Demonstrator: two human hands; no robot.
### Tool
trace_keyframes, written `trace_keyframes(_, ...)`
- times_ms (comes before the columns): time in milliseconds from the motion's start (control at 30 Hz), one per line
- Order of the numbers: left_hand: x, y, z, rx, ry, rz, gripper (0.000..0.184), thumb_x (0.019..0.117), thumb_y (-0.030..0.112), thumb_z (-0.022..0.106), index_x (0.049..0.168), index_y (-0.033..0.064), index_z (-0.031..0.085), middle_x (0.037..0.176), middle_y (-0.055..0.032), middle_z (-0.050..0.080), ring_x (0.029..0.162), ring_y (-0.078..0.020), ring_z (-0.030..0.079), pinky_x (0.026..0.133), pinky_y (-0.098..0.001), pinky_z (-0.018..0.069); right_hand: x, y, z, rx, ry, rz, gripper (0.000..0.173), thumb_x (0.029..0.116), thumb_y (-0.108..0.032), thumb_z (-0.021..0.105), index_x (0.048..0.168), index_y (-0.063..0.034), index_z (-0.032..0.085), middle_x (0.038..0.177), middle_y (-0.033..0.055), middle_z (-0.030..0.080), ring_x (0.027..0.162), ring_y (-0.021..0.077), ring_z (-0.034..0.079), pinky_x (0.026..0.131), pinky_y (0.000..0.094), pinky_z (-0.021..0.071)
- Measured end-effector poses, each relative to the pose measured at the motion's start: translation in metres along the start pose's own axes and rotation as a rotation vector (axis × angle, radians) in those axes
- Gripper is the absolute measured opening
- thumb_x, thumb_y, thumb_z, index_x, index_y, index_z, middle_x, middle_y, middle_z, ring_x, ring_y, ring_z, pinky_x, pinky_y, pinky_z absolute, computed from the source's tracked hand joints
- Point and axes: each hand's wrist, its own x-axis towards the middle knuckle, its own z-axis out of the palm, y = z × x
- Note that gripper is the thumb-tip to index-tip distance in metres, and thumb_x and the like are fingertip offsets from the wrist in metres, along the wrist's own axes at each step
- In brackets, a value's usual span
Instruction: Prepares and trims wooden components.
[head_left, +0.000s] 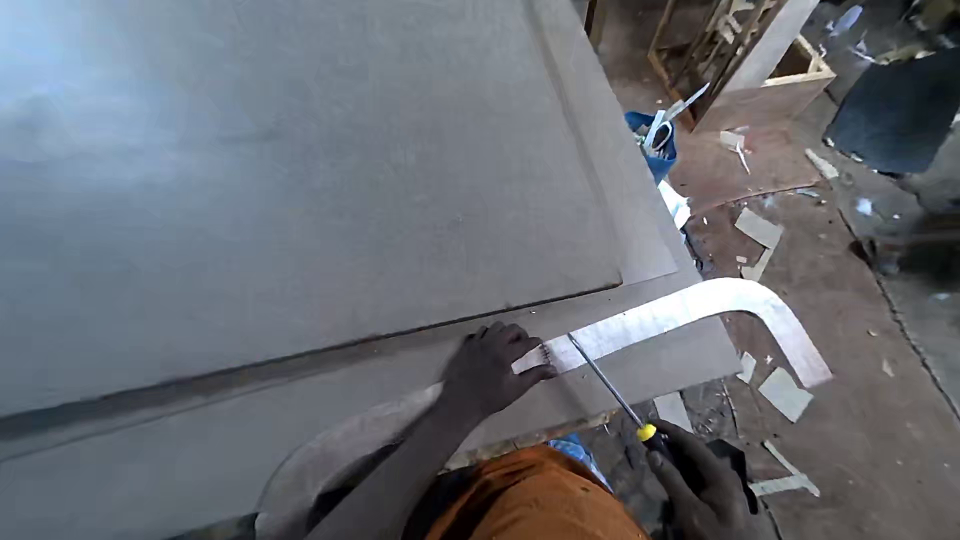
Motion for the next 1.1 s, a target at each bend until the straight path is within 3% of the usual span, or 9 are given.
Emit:
trace_keyframes(167, 0.009, -0.001, 0.001, -0.121, -0.028, -0.130, 0.033, 0.0959, 0.064, 0.059, 0.105, 0.0398, 0.079, 0.102, 0.0144, 0.071, 0.100, -0.0092, 0.065, 0.090, -0.0456, 0.0539, -0.004, -0.015, 0.004, -0.155, -0.015, 0.029, 0.045, 0.0931, -0.026, 0.071, 0.132, -0.0066, 0.063, 0.096, 0.0021, 0.074, 0.073, 0.0109, 0.070, 0.062, 0.0327, 0.0618)
trace_keyframes(300, 0.009, 0.003, 0.004, -0.167, 0.140, -0.134, 0.028, 0.1037, 0.041, 0.056, 0.108, 0.0223, 0.076, 0.105, 0.0034, 0.072, 0.099, -0.0143, 0.068, 0.088, -0.0431, 0.0563, 0.002, -0.026, 0.000, -0.268, 0.029, -0.060, 0.040, 0.0934, -0.027, 0.070, 0.128, -0.0063, 0.067, 0.104, 0.0043, 0.074, 0.081, 0.0090, 0.071, 0.068, 0.0296, 0.0625)
trace_keyframes(400, 0.006, 0.018, 0.007, -0.160, 0.267, 0.255, 0.036, 0.1015, 0.041, 0.058, 0.121, 0.0142, 0.074, 0.121, -0.0079, 0.071, 0.116, -0.0229, 0.066, 0.101, -0.0428, 0.0523, 0.011, -0.046, -0.011, -0.391, -0.023, -0.102, 0.036, 0.0946, -0.026, 0.070, 0.126, -0.0087, 0.071, 0.108, 0.0060, 0.075, 0.088, 0.0086, 0.071, 0.075, 0.0283, 0.0621)
trace_keyframes(467, 0.013, 0.036, 0.002, -0.108, 0.154, 0.588, 0.043, 0.1043, 0.048, 0.052, 0.128, 0.0173, 0.069, 0.127, -0.0060, 0.070, 0.124, -0.0215, 0.063, 0.108, -0.0394, 0.0482, 0.016, -0.058, -0.015, -0.488, -0.044, -0.138, 0.032, 0.0932, -0.023, 0.071, 0.123, -0.0100, 0.074, 0.109, 0.0084, 0.075, 0.092, 0.0100, 0.071, 0.078, 0.0274, 0.0615)
trace_keyframes(567, 0.040, 0.055, 0.015, -0.239, -0.037, 0.879, 0.041, 0.1049, 0.046, 0.054, 0.124, 0.0132, 0.070, 0.110, -0.0055, 0.072, 0.105, -0.0224, 0.066, 0.096, -0.0393, 0.0508, 0.022, -0.080, -0.015, -0.652, -0.063, -0.148, 0.030, 0.0923, -0.021, 0.072, 0.119, -0.0078, 0.076, 0.108, 0.0125, 0.075, 0.091, 0.0130, 0.072, 0.078, 0.0270, 0.0607)
trace_keyframes(667, 0.050, 0.057, 0.036, -0.318, -0.069, 0.868, 0.029, 0.1053, 0.036, 0.055, 0.117, 0.0144, 0.071, 0.094, -0.0029, 0.069, 0.089, -0.0209, 0.066, 0.080, -0.0381, 0.0523, 0.028, -0.097, -0.018, -0.765, -0.111, -0.156, 0.029, 0.0935, -0.021, 0.072, 0.120, -0.0100, 0.076, 0.108, 0.0137, 0.076, 0.090, 0.0168, 0.073, 0.076, 0.0302, 0.0611)
trace_keyframes(767, 0.051, 0.055, 0.039, -0.375, -0.044, 0.846, 0.027, 0.1068, 0.033, 0.053, 0.114, 0.0156, 0.072, 0.092, -0.0015, 0.070, 0.085, -0.0195, 0.066, 0.073, -0.0368, 0.0514, 0.033, -0.109, -0.021, -0.803, -0.164, -0.167, 0.028, 0.0942, -0.019, 0.071, 0.120, -0.0099, 0.076, 0.108, 0.0144, 0.076, 0.092, 0.0175, 0.073, 0.078, 0.0298, 0.0609)
trace_keyframes(967, 0.052, 0.053, 0.034, -0.440, 0.002, 0.810, 0.033, 0.1084, 0.039, 0.049, 0.117, 0.0186, 0.072, 0.097, 0.0000, 0.071, 0.089, -0.0182, 0.066, 0.076, -0.0358, 0.0505, 0.053, -0.142, -0.024, -0.927, -0.279, -0.190, 0.027, 0.0958, -0.018, 0.069, 0.121, -0.0101, 0.076, 0.107, 0.0150, 0.076, 0.091, 0.0217, 0.074, 0.077, 0.0348, 0.0604)
trace_keyframes(1100, 0.054, 0.053, 0.032, -0.569, 0.013, 0.744, 0.037, 0.1069, 0.045, 0.050, 0.102, 0.0157, 0.072, 0.089, 0.0008, 0.069, 0.084, -0.0162, 0.066, 0.074, -0.0344, 0.0521, 0.069, -0.167, -0.029, -1.026, -0.421, -0.163, 0.030, 0.0981, -0.019, 0.067, 0.127, -0.0115, 0.073, 0.108, 0.0169, 0.075, 0.089, 0.0270, 0.073, 0.073, 0.0407, 0.0596)
